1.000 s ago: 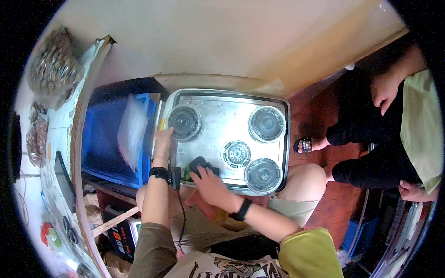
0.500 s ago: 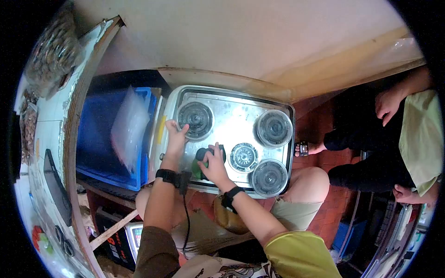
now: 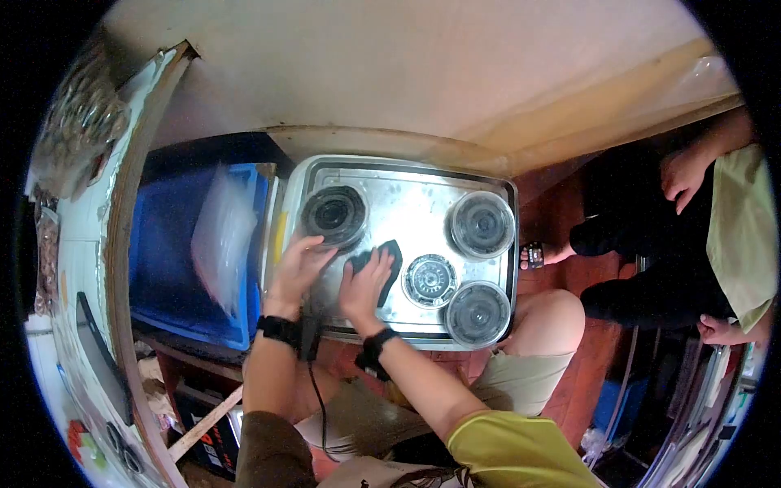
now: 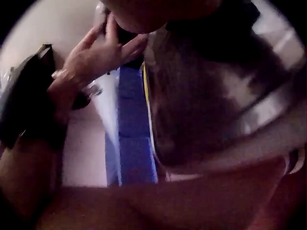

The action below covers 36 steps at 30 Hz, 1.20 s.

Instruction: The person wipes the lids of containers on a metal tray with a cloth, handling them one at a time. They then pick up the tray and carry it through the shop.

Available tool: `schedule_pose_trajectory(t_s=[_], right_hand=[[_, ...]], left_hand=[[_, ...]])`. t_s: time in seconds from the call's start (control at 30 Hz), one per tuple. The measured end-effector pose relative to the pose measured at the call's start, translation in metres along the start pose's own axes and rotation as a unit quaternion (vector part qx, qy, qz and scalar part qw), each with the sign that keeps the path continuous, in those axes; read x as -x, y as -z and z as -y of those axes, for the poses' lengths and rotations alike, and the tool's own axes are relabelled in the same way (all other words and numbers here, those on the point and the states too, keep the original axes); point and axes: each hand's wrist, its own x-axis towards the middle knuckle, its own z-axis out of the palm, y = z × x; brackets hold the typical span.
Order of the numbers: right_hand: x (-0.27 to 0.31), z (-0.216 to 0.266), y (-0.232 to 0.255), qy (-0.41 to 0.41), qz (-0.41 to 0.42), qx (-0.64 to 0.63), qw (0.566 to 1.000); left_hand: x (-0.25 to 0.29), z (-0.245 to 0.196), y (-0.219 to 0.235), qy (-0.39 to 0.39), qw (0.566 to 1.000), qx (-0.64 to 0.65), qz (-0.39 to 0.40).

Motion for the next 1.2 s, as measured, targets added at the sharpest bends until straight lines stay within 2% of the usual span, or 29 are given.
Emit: schedule_pose_trajectory(t_s=[0.07,0.1,0.13,0.17,0.2,0.27,0.33,0.4,0.43,0.47,0.53,0.6,0.63,0.67,0.73,0.8,0.87,0.93,1.07,1.2], right_hand=[[-0.036,-0.002,-0.009,0.013,-0.031,0.017,0.999],[-0.053,-0.001,-0.010,0.012,-0.062,0.022,0.998],[-0.068,0.000,-0.009,0.011,-0.094,0.028,0.995],[-0.079,0.008,-0.003,-0.053,-0.100,0.076,0.991],[-0.087,0.018,0.002,-0.115,-0.105,0.123,0.980],[-0.091,0.025,0.000,-0.238,-0.114,0.079,0.961],[-0.094,0.024,-0.008,-0.257,-0.099,0.109,0.955],[-0.105,0.013,-0.016,-0.154,-0.127,0.153,0.968],[-0.115,0.013,-0.015,-0.078,-0.115,0.139,0.981],[-0.125,0.011,-0.014,-0.003,-0.102,0.124,0.987],[-0.144,0.007,-0.017,0.124,-0.019,0.115,0.985],[-0.153,0.015,-0.019,0.202,0.065,0.137,0.968],[-0.154,0.019,-0.020,0.257,0.078,0.119,0.956],[-0.159,0.023,-0.021,0.259,0.082,0.118,0.955],[-0.173,0.031,-0.021,0.354,0.205,0.113,0.906],[-0.188,0.038,-0.023,0.384,0.255,0.106,0.881],[-0.189,0.041,-0.025,0.421,0.254,0.120,0.862],[-0.176,0.040,-0.028,0.415,0.261,0.118,0.864],[-0.123,0.026,-0.025,0.410,0.283,0.080,0.864],[-0.054,0.019,0.000,0.395,0.357,0.103,0.840]], left_hand=[[0.022,-0.032,-0.014,0.037,0.996,0.057,-0.059],[0.033,-0.045,-0.019,0.040,0.996,0.055,-0.058],[0.045,-0.057,-0.024,0.001,0.996,0.061,-0.062],[0.054,-0.066,-0.027,-0.039,0.995,0.068,-0.066],[0.058,-0.073,-0.025,-0.036,0.995,0.066,-0.066],[0.061,-0.090,-0.020,-0.057,0.987,0.126,-0.083],[0.066,-0.104,-0.026,-0.077,0.985,0.120,-0.093],[0.070,-0.115,-0.029,-0.102,0.978,0.144,-0.109],[0.073,-0.120,-0.038,-0.116,0.974,0.153,-0.120],[0.075,-0.122,-0.037,-0.114,0.974,0.152,-0.124],[0.078,-0.124,-0.030,-0.132,0.974,0.145,-0.110],[0.081,-0.126,-0.025,-0.137,0.972,0.145,-0.119],[0.081,-0.127,-0.022,-0.141,0.972,0.142,-0.122],[0.080,-0.127,-0.020,-0.143,0.971,0.143,-0.127],[0.076,-0.126,-0.017,-0.159,0.962,0.191,-0.112],[0.076,-0.127,-0.014,-0.150,0.957,0.218,-0.116],[0.076,-0.127,-0.012,-0.142,0.951,0.247,-0.120],[0.077,-0.127,-0.011,-0.158,0.954,0.234,-0.104],[0.072,-0.129,-0.014,-0.147,0.949,0.258,-0.108],[0.067,-0.122,-0.010,-0.148,0.948,0.264,-0.098]])
